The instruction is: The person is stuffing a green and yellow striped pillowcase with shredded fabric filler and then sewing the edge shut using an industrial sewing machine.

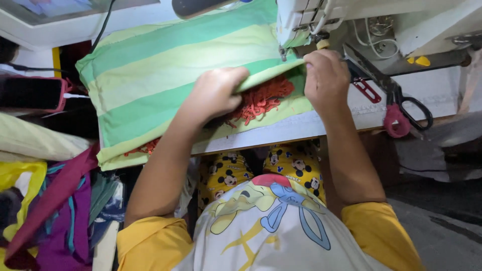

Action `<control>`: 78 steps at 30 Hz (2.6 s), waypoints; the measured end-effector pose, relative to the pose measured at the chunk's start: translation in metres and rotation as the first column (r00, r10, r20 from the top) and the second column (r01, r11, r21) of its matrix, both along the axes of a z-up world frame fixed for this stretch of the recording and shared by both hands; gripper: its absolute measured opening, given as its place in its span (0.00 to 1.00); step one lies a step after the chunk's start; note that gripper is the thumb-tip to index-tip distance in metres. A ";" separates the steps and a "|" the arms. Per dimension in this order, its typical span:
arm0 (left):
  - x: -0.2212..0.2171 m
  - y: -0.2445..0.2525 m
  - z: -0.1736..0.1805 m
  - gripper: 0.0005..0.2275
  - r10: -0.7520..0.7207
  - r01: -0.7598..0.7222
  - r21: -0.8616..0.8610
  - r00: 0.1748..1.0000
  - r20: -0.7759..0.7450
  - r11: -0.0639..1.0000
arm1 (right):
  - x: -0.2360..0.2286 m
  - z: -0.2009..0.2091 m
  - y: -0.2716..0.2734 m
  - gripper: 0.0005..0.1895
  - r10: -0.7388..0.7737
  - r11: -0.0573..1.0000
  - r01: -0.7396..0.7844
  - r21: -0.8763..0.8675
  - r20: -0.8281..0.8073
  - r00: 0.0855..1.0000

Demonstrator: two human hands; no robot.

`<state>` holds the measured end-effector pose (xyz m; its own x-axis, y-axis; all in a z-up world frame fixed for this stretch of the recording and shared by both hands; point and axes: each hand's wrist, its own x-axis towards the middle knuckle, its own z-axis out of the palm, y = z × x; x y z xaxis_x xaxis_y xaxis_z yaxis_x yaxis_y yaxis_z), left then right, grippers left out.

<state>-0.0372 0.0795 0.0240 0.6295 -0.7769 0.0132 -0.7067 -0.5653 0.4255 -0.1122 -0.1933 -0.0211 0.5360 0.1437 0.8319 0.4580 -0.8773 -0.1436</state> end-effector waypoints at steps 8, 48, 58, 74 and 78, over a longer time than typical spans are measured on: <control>0.021 0.096 0.006 0.09 0.357 -0.358 0.003 0.933 -0.053 0.934 | 0.022 -0.060 -0.019 0.04 -0.096 0.995 0.094 0.026 0.130 0.987; -0.126 0.262 -0.096 0.09 0.694 -0.639 -0.275 0.633 0.343 0.719 | 0.031 -0.044 0.279 0.08 0.433 0.847 -0.417 -0.331 -0.027 0.901; -0.109 0.226 -0.094 0.10 0.659 -0.558 -0.364 0.535 0.530 0.746 | 0.018 -0.025 0.295 0.11 0.477 0.842 -0.464 -0.274 -0.025 0.879; -0.113 0.253 -0.100 0.19 0.802 -0.620 -0.510 0.487 0.346 0.597 | 0.012 -0.012 0.280 0.10 0.514 0.817 -0.512 -0.265 -0.067 0.855; -0.119 0.261 -0.089 0.18 0.821 -0.612 -0.579 0.536 0.197 0.539 | 0.008 -0.010 0.293 0.11 0.599 0.764 -0.601 -0.235 -0.091 0.796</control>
